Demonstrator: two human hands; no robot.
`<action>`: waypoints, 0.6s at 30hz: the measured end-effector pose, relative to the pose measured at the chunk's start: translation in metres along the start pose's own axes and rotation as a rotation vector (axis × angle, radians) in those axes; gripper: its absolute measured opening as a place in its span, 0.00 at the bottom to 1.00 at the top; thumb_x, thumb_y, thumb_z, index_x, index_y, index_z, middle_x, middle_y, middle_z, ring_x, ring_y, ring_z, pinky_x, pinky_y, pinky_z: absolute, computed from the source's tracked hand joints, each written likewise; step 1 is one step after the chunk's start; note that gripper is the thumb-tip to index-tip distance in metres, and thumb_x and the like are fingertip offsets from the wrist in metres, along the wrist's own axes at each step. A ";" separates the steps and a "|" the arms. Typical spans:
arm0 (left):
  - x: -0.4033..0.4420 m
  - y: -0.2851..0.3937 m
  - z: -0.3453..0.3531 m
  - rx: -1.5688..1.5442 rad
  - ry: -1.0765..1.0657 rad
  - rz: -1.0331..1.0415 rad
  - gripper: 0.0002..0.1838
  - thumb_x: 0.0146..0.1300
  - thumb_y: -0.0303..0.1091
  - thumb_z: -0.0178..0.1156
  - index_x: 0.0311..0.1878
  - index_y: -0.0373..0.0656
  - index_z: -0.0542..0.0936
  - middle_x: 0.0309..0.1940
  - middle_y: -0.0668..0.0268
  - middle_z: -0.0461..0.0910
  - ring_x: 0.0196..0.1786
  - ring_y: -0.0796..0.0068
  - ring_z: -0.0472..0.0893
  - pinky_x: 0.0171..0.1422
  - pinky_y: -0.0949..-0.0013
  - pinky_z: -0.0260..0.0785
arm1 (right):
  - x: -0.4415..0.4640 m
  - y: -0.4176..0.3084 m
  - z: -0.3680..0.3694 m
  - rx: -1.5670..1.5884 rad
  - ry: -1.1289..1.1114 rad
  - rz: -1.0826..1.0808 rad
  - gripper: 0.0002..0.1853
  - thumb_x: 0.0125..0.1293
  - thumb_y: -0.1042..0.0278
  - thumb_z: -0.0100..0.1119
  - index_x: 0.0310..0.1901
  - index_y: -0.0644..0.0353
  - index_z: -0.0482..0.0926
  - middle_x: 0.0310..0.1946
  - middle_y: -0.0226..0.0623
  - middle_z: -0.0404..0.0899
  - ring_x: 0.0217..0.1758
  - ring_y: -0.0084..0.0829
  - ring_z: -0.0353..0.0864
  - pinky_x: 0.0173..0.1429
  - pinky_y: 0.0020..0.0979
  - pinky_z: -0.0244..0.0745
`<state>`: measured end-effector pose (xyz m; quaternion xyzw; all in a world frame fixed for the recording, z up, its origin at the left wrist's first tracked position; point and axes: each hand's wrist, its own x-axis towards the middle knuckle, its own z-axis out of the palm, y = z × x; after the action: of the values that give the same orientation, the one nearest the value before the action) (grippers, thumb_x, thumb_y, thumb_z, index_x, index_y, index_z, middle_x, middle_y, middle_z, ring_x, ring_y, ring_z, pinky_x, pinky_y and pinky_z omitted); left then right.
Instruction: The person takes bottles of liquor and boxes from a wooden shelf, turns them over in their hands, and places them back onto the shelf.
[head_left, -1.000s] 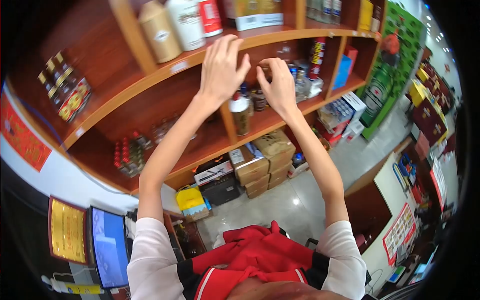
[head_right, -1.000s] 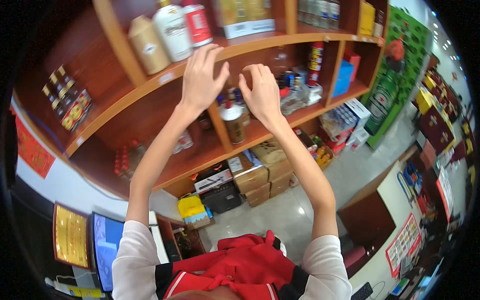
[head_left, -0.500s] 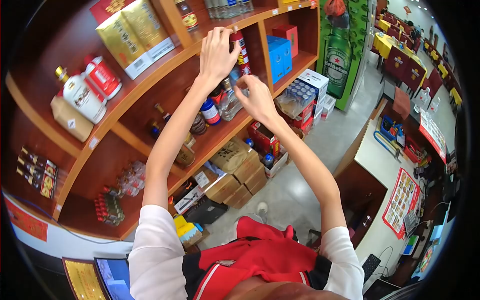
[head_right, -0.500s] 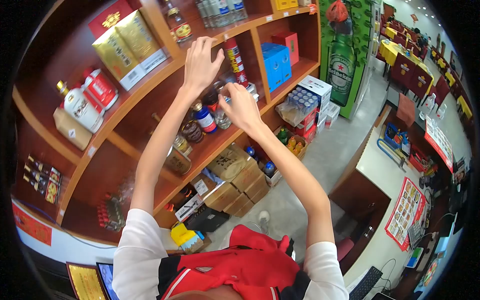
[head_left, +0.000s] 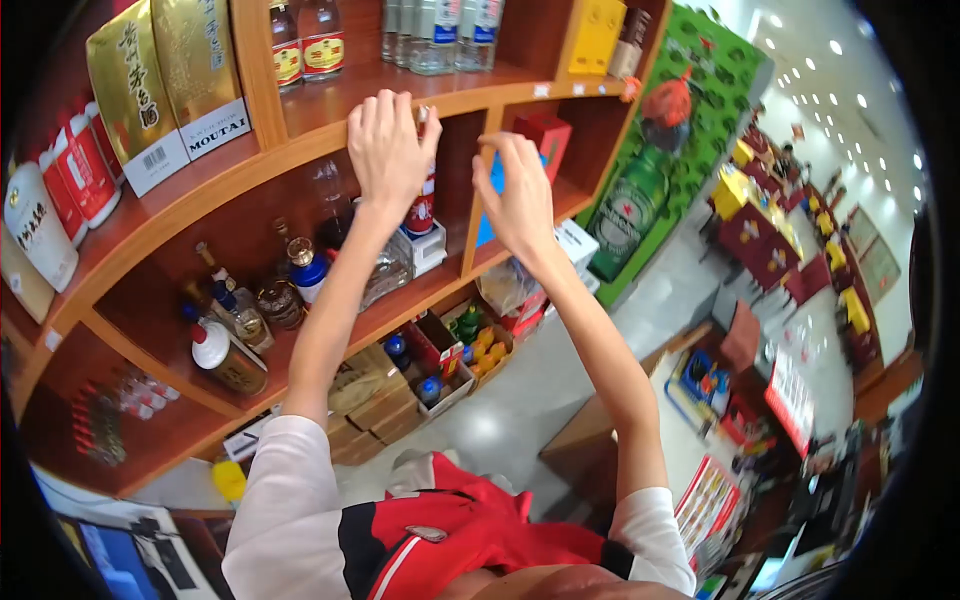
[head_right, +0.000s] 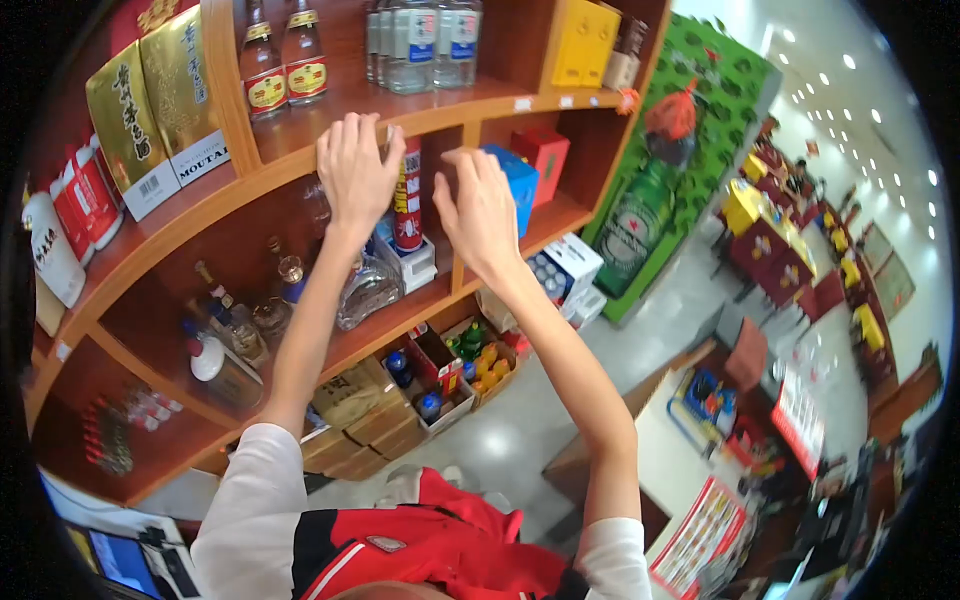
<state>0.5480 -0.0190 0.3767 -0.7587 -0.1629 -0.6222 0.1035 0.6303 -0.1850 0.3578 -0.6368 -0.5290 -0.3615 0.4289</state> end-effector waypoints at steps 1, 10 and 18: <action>0.001 0.000 0.007 0.015 0.039 -0.017 0.16 0.69 0.43 0.63 0.46 0.38 0.83 0.40 0.59 0.79 0.48 0.57 0.78 0.61 0.56 0.67 | 0.017 0.010 0.011 -0.017 0.079 -0.088 0.13 0.69 0.70 0.64 0.52 0.65 0.79 0.49 0.48 0.81 0.55 0.50 0.79 0.59 0.45 0.74; -0.002 -0.004 0.019 0.052 0.114 0.002 0.12 0.64 0.37 0.68 0.46 0.41 0.84 0.42 0.62 0.83 0.47 0.61 0.81 0.61 0.57 0.67 | 0.065 0.059 0.111 0.056 0.232 -0.209 0.15 0.72 0.63 0.63 0.53 0.64 0.81 0.51 0.45 0.84 0.61 0.48 0.80 0.72 0.49 0.67; 0.022 0.006 0.004 0.148 -0.047 -0.058 0.10 0.66 0.39 0.66 0.41 0.42 0.85 0.35 0.62 0.83 0.42 0.59 0.81 0.53 0.58 0.69 | 0.071 0.065 0.122 0.180 0.271 -0.105 0.12 0.73 0.61 0.63 0.45 0.63 0.82 0.43 0.41 0.83 0.53 0.44 0.80 0.67 0.46 0.68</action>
<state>0.5583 -0.0207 0.3978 -0.7584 -0.2325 -0.5932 0.1374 0.7073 -0.0503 0.3664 -0.5128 -0.5292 -0.4169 0.5322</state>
